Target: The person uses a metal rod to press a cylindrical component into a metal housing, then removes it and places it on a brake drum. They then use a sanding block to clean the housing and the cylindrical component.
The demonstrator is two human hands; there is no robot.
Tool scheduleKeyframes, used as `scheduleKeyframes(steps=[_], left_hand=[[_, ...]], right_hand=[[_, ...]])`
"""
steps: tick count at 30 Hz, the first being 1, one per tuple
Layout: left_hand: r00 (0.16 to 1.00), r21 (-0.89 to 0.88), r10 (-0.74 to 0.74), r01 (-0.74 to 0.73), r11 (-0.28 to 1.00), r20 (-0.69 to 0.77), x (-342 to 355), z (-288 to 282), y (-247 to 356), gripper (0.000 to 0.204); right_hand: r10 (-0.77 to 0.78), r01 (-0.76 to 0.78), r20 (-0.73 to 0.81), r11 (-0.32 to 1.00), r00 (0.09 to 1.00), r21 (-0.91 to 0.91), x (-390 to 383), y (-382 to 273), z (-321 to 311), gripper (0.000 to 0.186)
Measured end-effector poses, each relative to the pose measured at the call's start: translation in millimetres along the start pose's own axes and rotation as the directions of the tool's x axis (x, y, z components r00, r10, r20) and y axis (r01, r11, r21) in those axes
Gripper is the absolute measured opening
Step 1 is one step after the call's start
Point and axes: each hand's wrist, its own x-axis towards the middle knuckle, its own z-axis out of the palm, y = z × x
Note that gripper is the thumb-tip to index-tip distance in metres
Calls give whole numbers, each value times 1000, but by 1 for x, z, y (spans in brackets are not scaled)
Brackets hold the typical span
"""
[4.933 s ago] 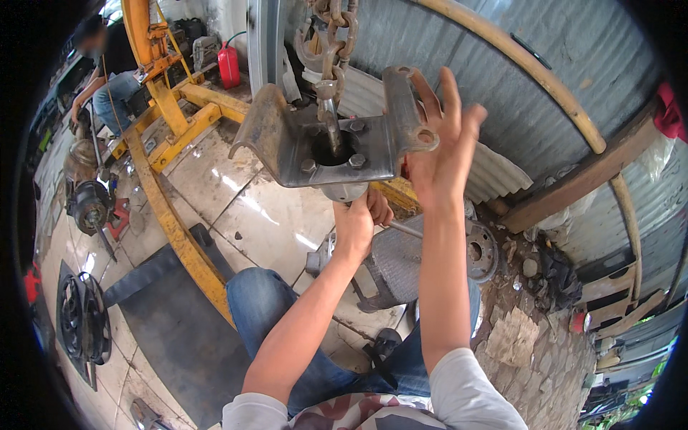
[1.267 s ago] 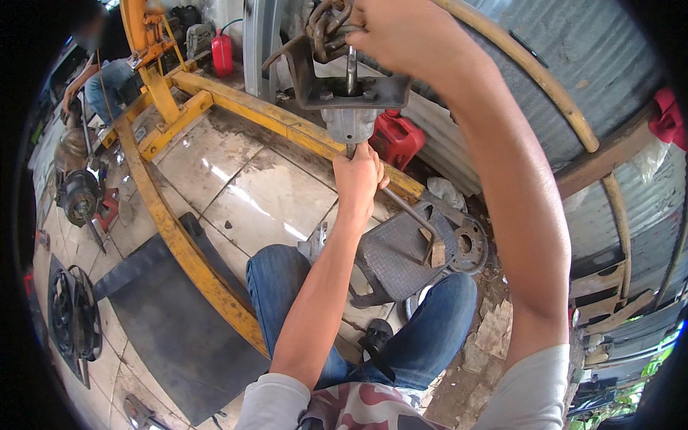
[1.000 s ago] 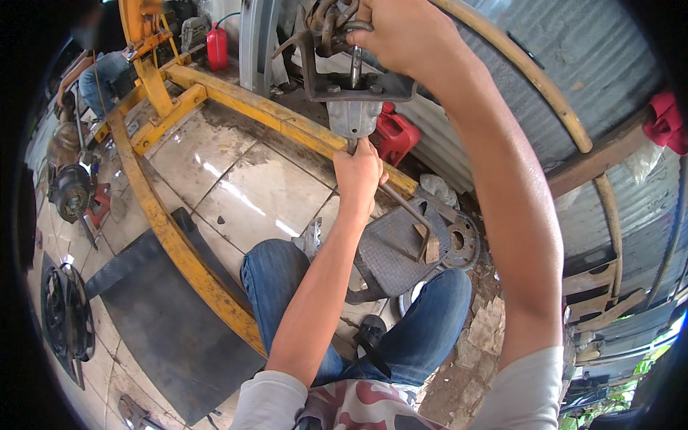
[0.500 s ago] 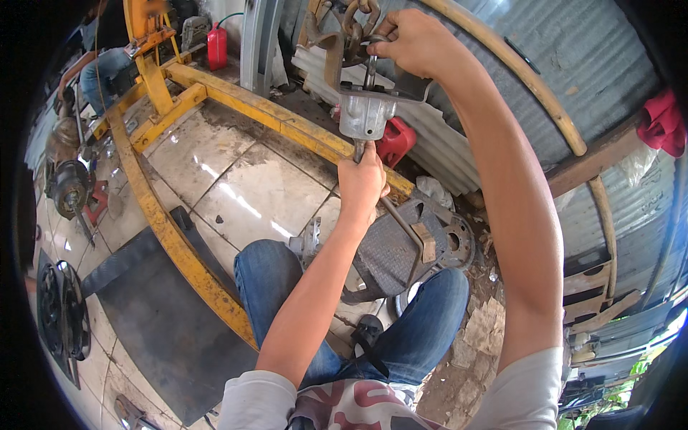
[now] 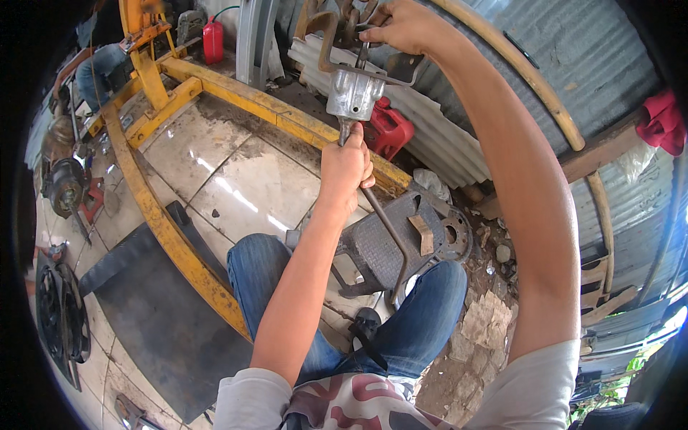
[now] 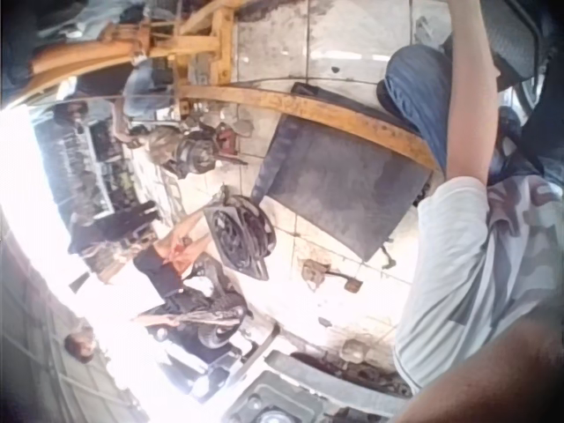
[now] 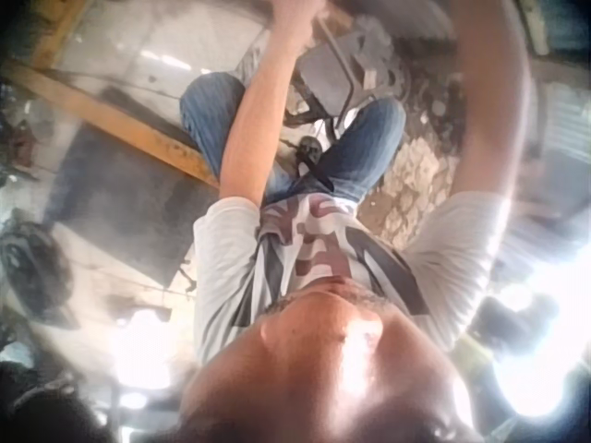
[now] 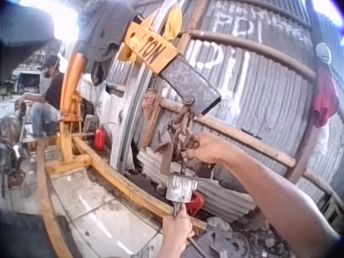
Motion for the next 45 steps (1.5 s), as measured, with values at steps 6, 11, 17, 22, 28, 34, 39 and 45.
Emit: scheduleKeyframes(steps=[6, 11, 17, 22, 28, 34, 39, 45], left_hand=[[984, -59, -77, 87, 994, 158, -8, -8, 3, 47], [977, -44, -70, 80, 996, 200, -10, -14, 6, 48], [969, -12, -95, 100, 995, 226, -10, -23, 7, 48], [981, 64, -95, 85, 994, 172, -10, -28, -3, 47], [995, 226, 40, -60, 972, 90, -13, -32, -26, 39], [956, 537, 223, -290, 792, 188, -17, -59, -32, 32], [901, 907, -161, -417, -66, 402, -43, -95, 57, 38], [695, 816, 588, -569, 98, 414, 19, -58, 99, 44]], right_hand=[[-131, 128, 10, 980, 991, 152, -32, -5, -11, 48], [66, 14, -119, 820, 991, 573, -69, 9, 5, 65], [221, 2, -56, 238, 974, 971, -100, 30, 80, 74], [442, 91, -114, 72, 890, 993, -116, 0, 118, 69], [318, -284, 355, -249, 879, 926, -148, -30, 174, 70], [188, -80, 90, -59, 978, 995, -157, -47, 175, 51], [168, -12, 31, -114, 985, 993, -192, -43, 182, 56], [206, 112, -33, -387, 978, 915, -215, -66, 195, 74]])
